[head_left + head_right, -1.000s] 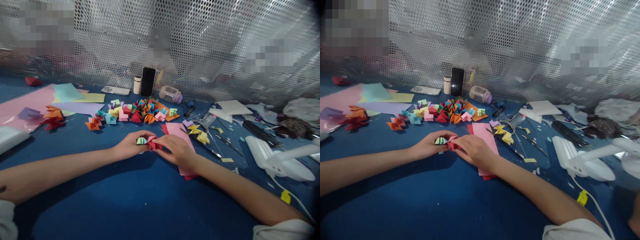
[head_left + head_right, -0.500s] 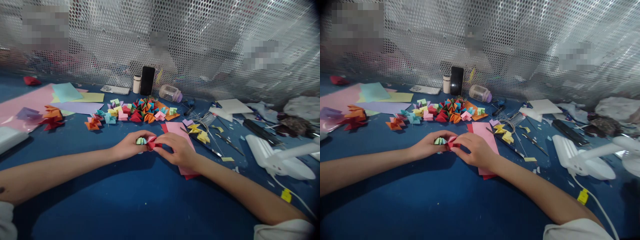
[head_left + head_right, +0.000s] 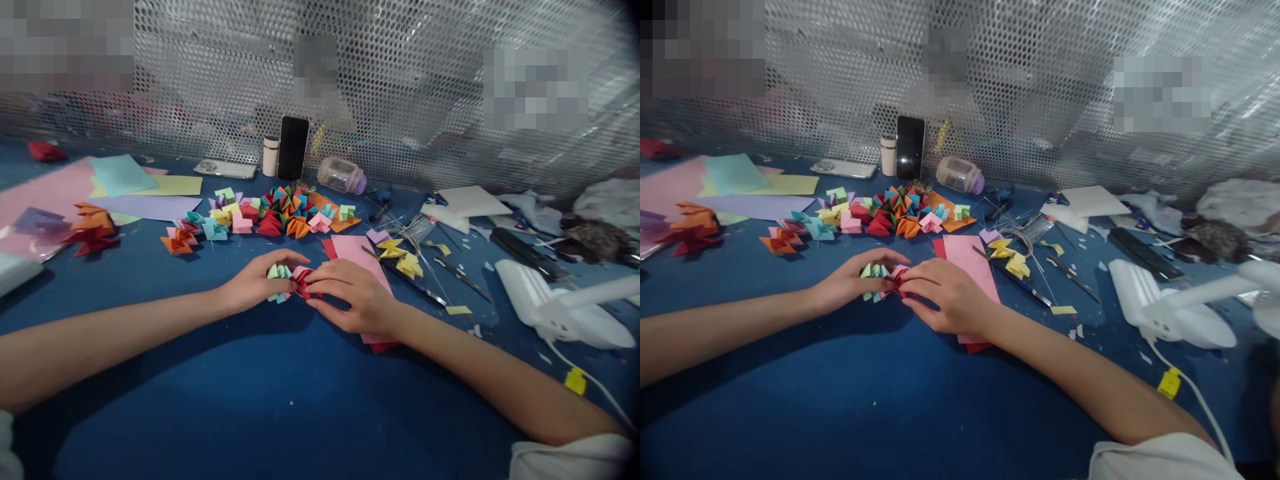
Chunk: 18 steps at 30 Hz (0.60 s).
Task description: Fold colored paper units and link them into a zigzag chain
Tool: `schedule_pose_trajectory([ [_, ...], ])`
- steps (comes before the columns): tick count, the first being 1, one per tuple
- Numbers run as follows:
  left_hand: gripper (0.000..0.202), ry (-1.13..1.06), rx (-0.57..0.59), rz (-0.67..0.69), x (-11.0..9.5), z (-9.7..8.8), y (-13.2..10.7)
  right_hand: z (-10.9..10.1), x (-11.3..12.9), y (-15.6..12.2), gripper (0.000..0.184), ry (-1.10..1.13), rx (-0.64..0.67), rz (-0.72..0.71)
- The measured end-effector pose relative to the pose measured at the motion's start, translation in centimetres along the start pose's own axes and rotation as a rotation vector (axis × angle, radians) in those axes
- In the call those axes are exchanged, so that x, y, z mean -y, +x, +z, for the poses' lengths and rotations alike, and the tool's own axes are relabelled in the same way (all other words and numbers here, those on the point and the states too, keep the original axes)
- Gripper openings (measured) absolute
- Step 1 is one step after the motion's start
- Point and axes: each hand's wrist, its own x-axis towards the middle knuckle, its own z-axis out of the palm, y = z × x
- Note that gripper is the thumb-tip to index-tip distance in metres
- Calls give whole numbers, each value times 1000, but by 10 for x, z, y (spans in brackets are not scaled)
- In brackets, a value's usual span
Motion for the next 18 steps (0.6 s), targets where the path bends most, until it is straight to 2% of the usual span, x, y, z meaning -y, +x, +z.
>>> schedule_pose_trajectory([
  [7, 29, -63, -50, 3, -3, 0, 0, -3, 1, 0, 27, -11, -66, 189],
  [12, 32, -126, -96, -7, -1, 1, 1, -5, 0, 2, 19, -14, -81, 233],
  [15, 36, -141, -111, -22, -2, 1, 1, -5, 1, 1, 14, -18, -94, 225],
  [18, 33, -125, -94, -39, -4, 2, 0, -4, 2, -1, 11, -38, -76, 130],
])
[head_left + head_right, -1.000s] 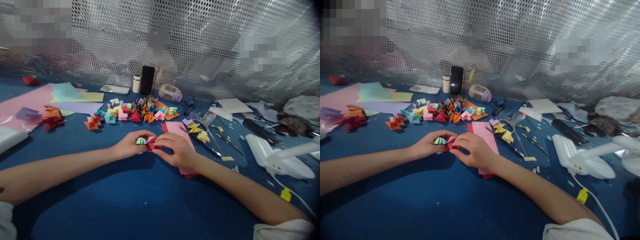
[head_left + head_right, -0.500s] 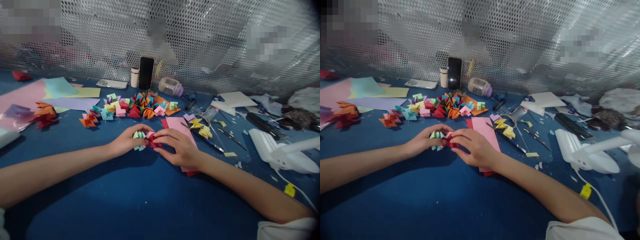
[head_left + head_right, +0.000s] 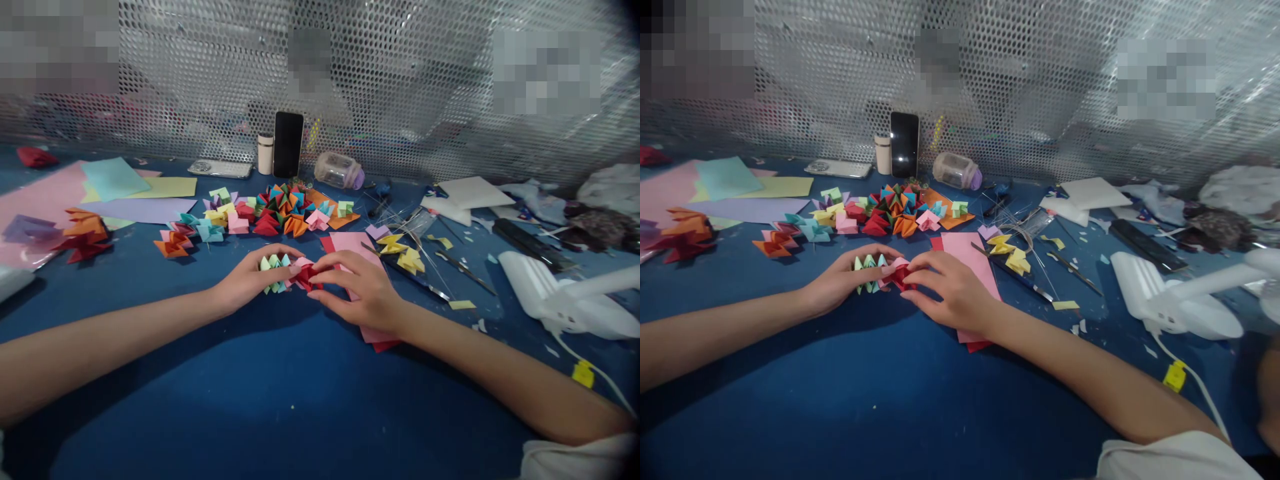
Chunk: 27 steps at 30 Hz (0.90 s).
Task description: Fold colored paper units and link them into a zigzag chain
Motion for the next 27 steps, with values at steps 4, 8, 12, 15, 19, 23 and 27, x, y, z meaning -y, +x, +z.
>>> schedule_pose_trajectory([
  [4, 29, 50, 28, 17, -2, 0, 0, 2, 1, -3, 14, -33, 57, -121],
  [8, 31, 83, 56, 42, 0, -2, 0, 1, 0, -3, 13, -113, 31, -81],
  [12, 30, 43, 28, 41, 1, -1, 1, 0, -2, 0, 13, -182, 55, -5],
  [15, 32, 35, 7, 24, 0, -1, 1, 0, -1, 2, 13, -170, 66, 53],
  [19, 37, 40, 12, 28, 1, -1, 0, 0, -3, 4, 9, -88, 25, 139],
  [23, 40, 78, -7, 31, 1, 0, 1, 1, -4, 7, 7, 1, 12, 225],
  [27, 41, 73, -46, 25, -1, 1, 1, 4, -1, 10, 7, 53, 13, 251],
])
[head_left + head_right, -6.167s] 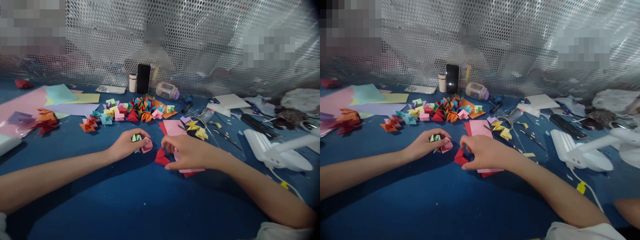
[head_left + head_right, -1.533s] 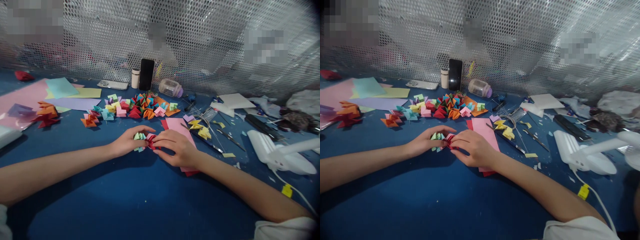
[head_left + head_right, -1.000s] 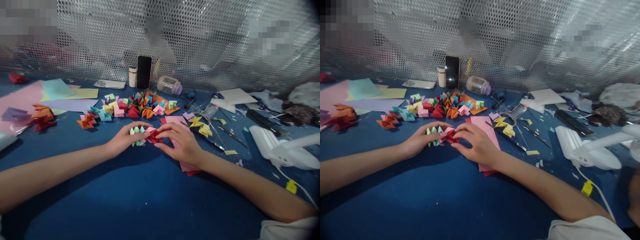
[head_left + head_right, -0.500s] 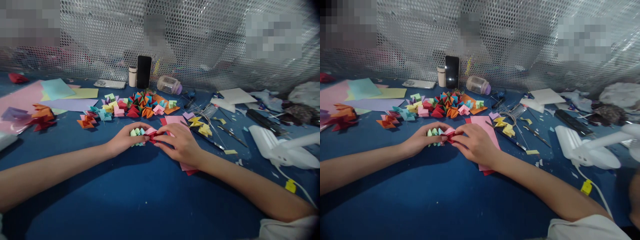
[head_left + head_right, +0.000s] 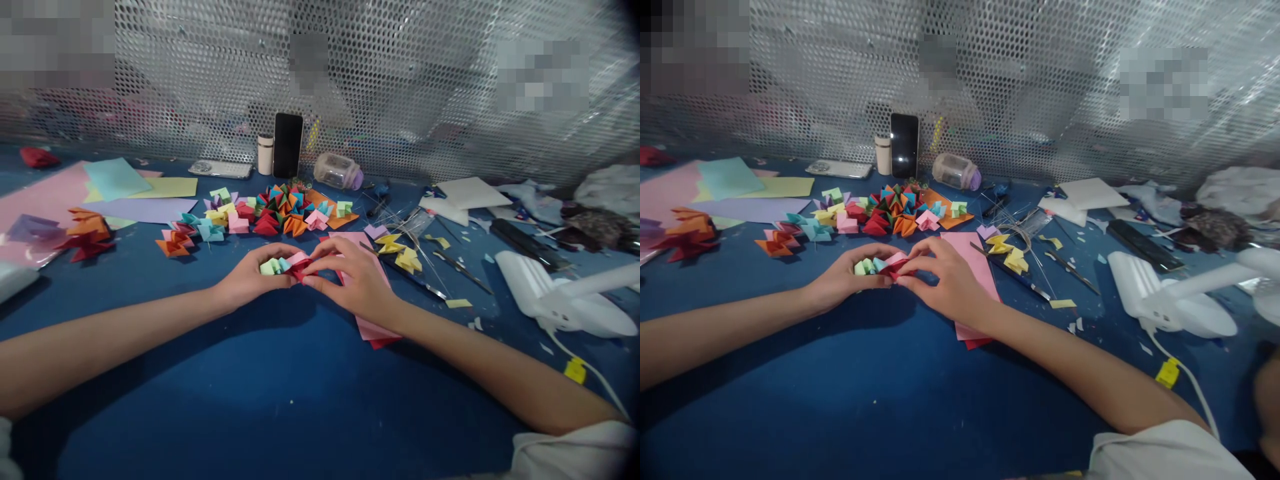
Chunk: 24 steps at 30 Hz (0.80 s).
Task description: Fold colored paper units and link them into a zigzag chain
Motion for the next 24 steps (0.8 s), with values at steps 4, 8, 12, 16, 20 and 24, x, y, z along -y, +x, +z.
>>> schedule_pose_trajectory([
  [4, 41, -36, -37, -35, 0, 1, 0, 4, 4, -1, 8, -2, -32, -18],
  [8, 42, -150, -45, -63, 2, 0, 2, 6, 4, 3, 7, -42, -26, -23],
  [12, 45, -293, -80, -111, -2, -4, 6, 8, 7, 16, 2, -66, -22, -22],
  [16, 45, -295, -104, -136, -10, -9, 8, 5, 13, 30, 2, -44, -7, 15],
  [20, 46, -312, -70, -199, -13, -11, 9, 0, 12, 40, 3, -49, 158, 19],
  [24, 49, -243, -18, -218, -12, -13, 11, -2, 13, 43, 5, -120, 192, -24],
])
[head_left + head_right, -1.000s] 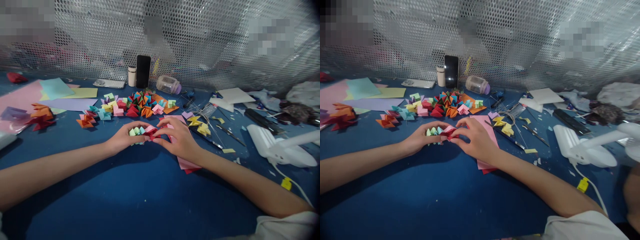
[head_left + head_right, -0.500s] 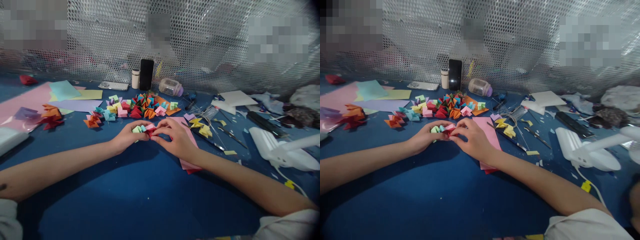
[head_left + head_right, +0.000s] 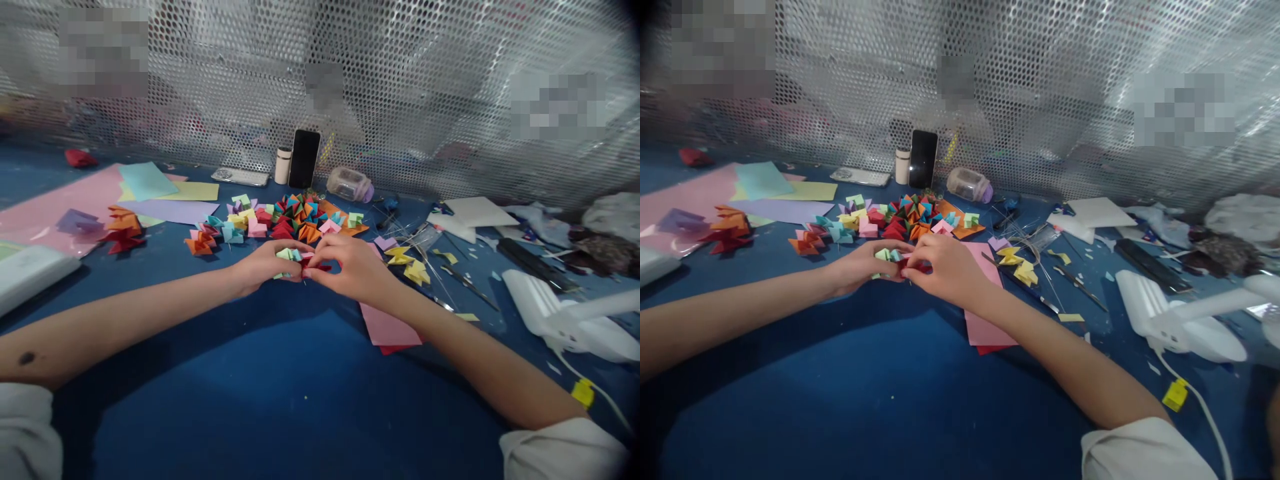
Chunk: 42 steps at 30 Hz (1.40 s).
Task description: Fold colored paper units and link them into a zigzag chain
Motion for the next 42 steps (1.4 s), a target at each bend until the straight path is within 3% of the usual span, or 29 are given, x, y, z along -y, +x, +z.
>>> schedule_pose_trajectory([
  [8, 46, 55, 83, -18, -3, -4, -1, 2, 7, -4, 7, -74, -18, -21],
  [15, 53, 53, 97, -88, -7, -1, -3, 4, 15, -6, 10, -139, 6, 45],
  [23, 47, -62, 171, -123, -9, -3, -4, 7, 15, -7, 15, -102, -32, 64],
  [29, 50, -52, 186, -137, -12, -2, -5, -4, 15, -3, 10, 35, 35, 100],
  [36, 49, -91, 190, -133, -13, -4, -4, -2, 21, -8, 14, -124, -31, 56],
  [42, 52, -79, 164, -112, -13, -4, -4, -8, 25, -8, 13, -127, 63, -10],
])
